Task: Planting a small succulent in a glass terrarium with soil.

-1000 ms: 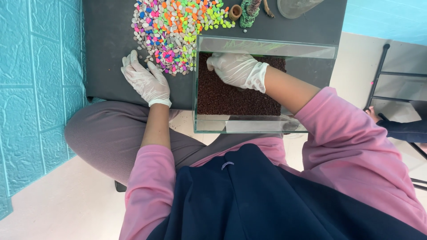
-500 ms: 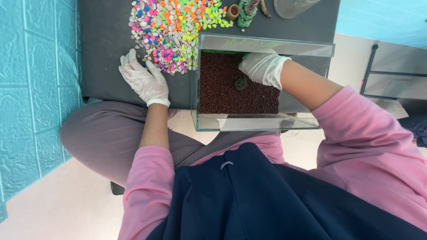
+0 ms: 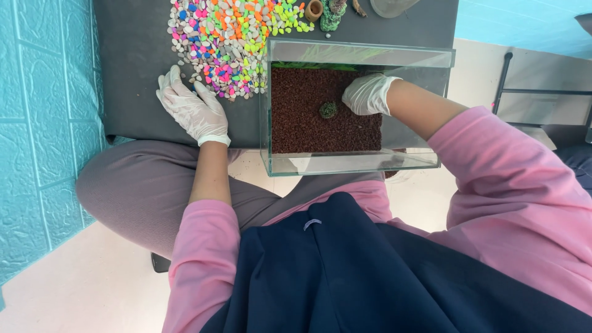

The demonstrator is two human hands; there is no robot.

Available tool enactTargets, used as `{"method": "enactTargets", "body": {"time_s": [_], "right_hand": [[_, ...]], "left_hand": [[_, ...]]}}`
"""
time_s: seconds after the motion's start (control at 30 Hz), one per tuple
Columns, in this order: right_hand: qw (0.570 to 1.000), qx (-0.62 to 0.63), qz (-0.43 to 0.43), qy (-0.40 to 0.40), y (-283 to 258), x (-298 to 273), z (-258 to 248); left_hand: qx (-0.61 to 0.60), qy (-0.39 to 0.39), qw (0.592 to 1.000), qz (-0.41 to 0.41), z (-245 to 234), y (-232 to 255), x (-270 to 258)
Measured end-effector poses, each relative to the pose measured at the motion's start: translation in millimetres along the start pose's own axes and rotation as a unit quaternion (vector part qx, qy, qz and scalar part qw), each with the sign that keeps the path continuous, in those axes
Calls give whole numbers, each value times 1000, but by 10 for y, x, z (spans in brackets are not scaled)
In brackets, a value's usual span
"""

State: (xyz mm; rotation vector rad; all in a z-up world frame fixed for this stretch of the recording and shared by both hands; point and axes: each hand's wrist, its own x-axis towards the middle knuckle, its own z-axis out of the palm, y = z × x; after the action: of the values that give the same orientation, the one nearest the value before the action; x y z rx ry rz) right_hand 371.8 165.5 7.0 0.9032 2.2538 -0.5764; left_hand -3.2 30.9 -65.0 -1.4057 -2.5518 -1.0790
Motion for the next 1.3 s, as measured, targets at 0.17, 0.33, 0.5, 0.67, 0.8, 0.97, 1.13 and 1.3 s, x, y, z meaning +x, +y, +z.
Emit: {"method": "enactTargets", "body": {"time_s": [0.17, 0.33, 0.5, 0.67, 0.8, 0.97, 1.13, 1.3], "right_hand": [[992, 36, 17, -118, -26, 159, 57], [945, 125, 152, -260, -541, -104, -557], [931, 153, 160, -290, -423, 144, -385], [953, 63, 99, -279, -133, 288, -68], [937, 71, 133, -316, -395, -13, -171], [953, -19, 33, -301, -424, 103, 133], [921, -240, -130, -278, -775, 135, 81], [944, -253, -143, -156, -901, -46, 14]], "left_hand": [[9, 12, 1000, 5, -50, 44, 9], [9, 23, 1000, 5, -77, 79, 13], [-4, 21, 1000, 4, 31, -27, -7], [9, 21, 1000, 10, -48, 30, 20], [-2, 16, 1000, -2, -30, 28, 17], [-7, 21, 1000, 6, -64, 54, 24], [8, 25, 1000, 8, 27, -13, -1], [-5, 24, 1000, 14, -18, 18, 6]]}}
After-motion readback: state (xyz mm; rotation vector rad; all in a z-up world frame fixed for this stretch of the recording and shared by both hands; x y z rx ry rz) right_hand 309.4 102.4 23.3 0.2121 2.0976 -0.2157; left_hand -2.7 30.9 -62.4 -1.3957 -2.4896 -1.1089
